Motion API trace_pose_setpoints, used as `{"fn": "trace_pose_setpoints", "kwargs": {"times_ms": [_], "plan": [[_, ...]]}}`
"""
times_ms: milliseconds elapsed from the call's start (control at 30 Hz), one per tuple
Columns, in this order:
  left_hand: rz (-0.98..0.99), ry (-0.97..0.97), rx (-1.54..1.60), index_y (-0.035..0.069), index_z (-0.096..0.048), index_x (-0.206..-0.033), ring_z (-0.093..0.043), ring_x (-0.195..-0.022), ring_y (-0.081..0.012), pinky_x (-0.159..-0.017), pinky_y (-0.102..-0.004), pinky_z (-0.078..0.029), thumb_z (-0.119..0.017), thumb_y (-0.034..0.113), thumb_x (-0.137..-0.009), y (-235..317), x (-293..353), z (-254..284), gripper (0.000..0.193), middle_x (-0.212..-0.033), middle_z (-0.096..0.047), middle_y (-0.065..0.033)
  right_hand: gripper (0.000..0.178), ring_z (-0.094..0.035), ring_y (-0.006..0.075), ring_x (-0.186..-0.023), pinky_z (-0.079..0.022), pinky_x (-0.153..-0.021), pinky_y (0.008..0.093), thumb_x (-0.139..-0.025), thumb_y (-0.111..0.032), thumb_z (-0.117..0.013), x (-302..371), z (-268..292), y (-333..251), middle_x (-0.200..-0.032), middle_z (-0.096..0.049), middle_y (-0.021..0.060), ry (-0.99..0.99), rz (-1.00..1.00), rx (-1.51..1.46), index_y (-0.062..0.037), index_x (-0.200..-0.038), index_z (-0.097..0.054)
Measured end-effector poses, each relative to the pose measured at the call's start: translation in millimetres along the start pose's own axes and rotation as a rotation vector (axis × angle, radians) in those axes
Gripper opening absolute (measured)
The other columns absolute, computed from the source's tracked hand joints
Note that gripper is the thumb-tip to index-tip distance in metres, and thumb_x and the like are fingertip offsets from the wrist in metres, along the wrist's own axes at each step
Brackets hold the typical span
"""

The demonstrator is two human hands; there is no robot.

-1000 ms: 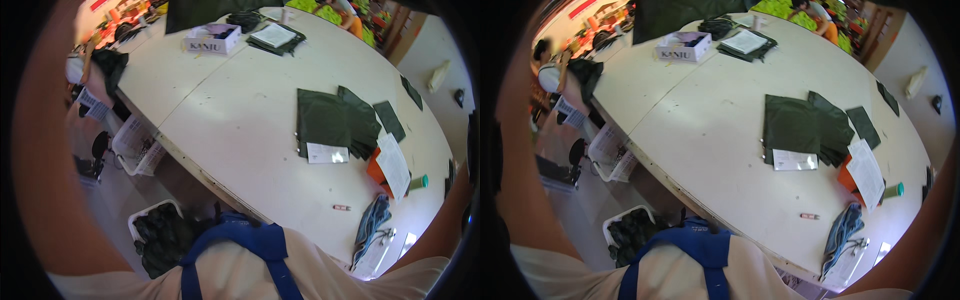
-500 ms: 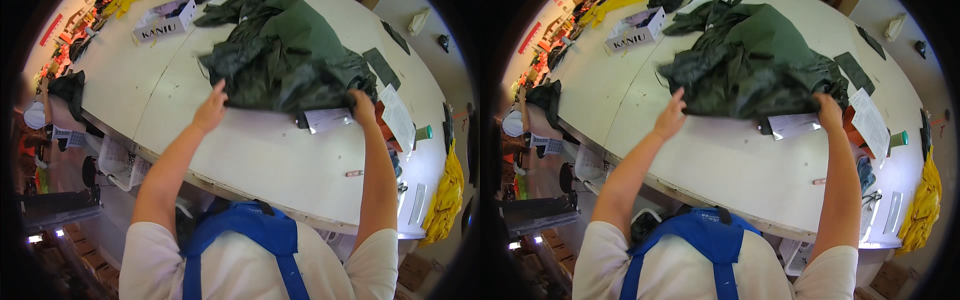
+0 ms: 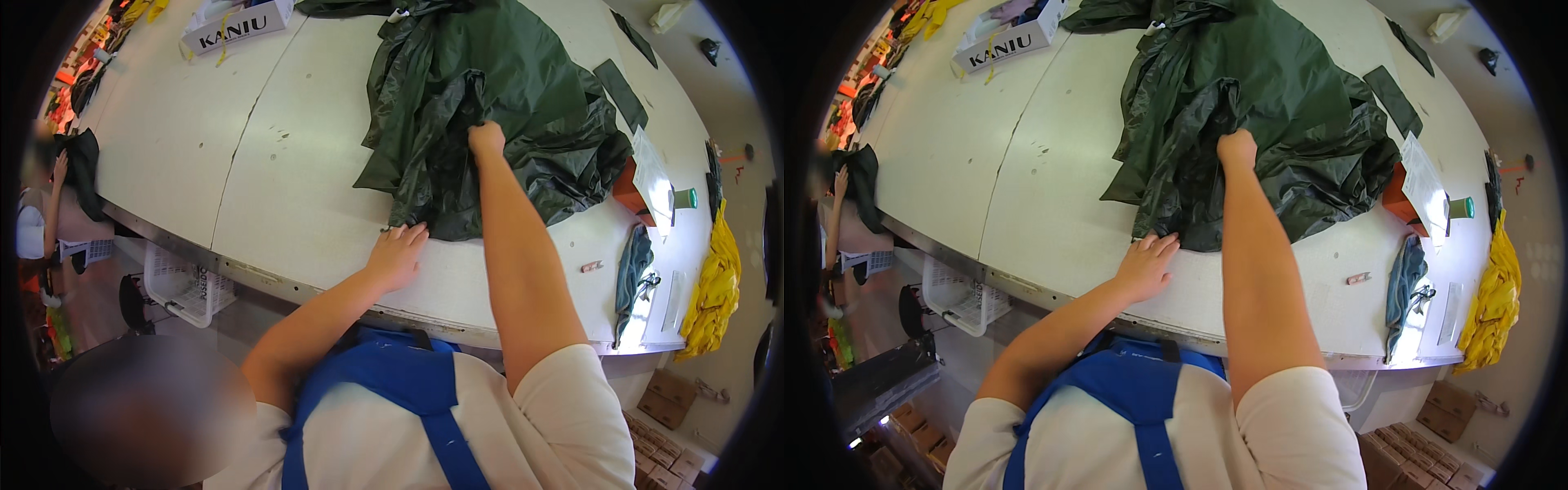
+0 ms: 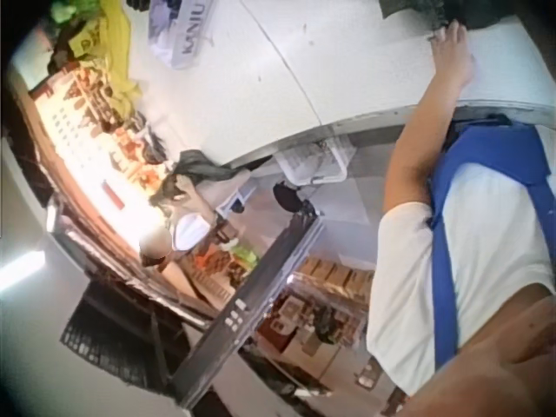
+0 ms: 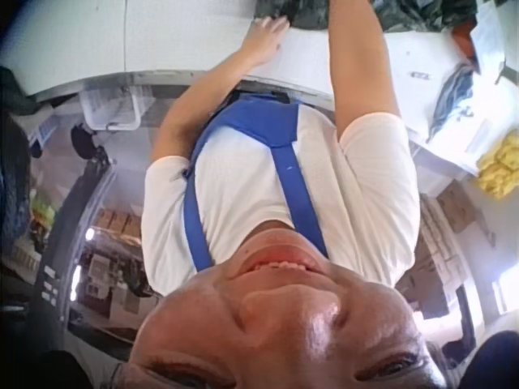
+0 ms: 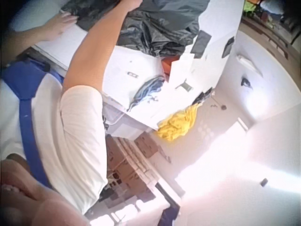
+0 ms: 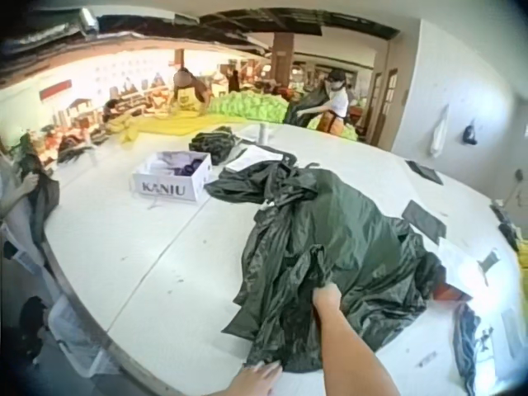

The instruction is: The person folds a green jacket on a white table, smoothing the fabric and aligning edges. The person then uses a small blade to cut a tag from the jacket and places the folded jacket into a white basket.

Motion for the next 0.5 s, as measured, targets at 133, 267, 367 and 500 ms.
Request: {"fn": "trace_pose_setpoints", "kwargs": {"times_ms": [133,267,367,500], "plan": [[0.102,0.111,0.054,0.006,-0.041,-0.134,-0.039,-0.123,-0.0306,-0.099,-0.0463,-0.036,-0.065,0.024,-0.078,-19.9,-21.5,3.2,0.064,-0.140,-0.042,-0.0088,0.021,-0.051,0.0136,-0.072,-0.043,-0.066,0.0283,-0.081,-0.011,-0.058,77.7,65.4,-79.6,-0.079,-0.061,0.0050,-0.166,0.570,-0.701,0.0004,-0.099,-0.060],[0.061,-0.027,0.735,0.004,-0.043,-0.131,-0.049,-0.114,-0.0243,-0.094,-0.0373,-0.040,-0.058,0.026,-0.086,-55.7,-56.2,4.3,0.052,-0.132,-0.049,-0.0070,0.039,-0.059,0.0304,-0.085,-0.046,-0.079,0.0396,-0.053,0.007,-0.058,225.2,131.1,-48.1,-0.085,-0.062,0.0089,-0.256,1.242,-0.042,-0.0081,-0.090,-0.064],[0.020,-0.183,1.208,0.004,-0.043,-0.130,-0.049,-0.114,-0.0240,-0.094,-0.0369,-0.040,-0.057,0.025,-0.086,-37.2,-39.5,25.9,0.051,-0.131,-0.049,-0.0072,0.034,-0.059,0.0293,-0.088,-0.046,-0.084,0.0380,-0.071,0.006,-0.056,279.3,141.2,43.9,-0.092,-0.062,0.0096,-0.471,0.938,0.388,-0.0114,-0.099,-0.065],[0.011,-0.052,1.182,0.004,-0.044,-0.130,-0.050,-0.113,-0.0235,-0.094,-0.0365,-0.041,-0.057,0.024,-0.087,0.9,11.5,20.3,0.049,-0.130,-0.050,-0.0075,0.034,-0.061,0.0249,-0.092,-0.048,-0.081,0.0326,-0.079,0.004,-0.055,259.4,174.9,74.3,-0.104,-0.061,0.0114,-0.259,0.366,-0.078,-0.0054,-0.112,-0.059]]}}
Point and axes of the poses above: each hand's wrist, its own x-axis away from the middle knuckle, its own z-axis out of the back of the hand, y = z × x, the point moved 2 cm from there along -x, towards the middle knuckle
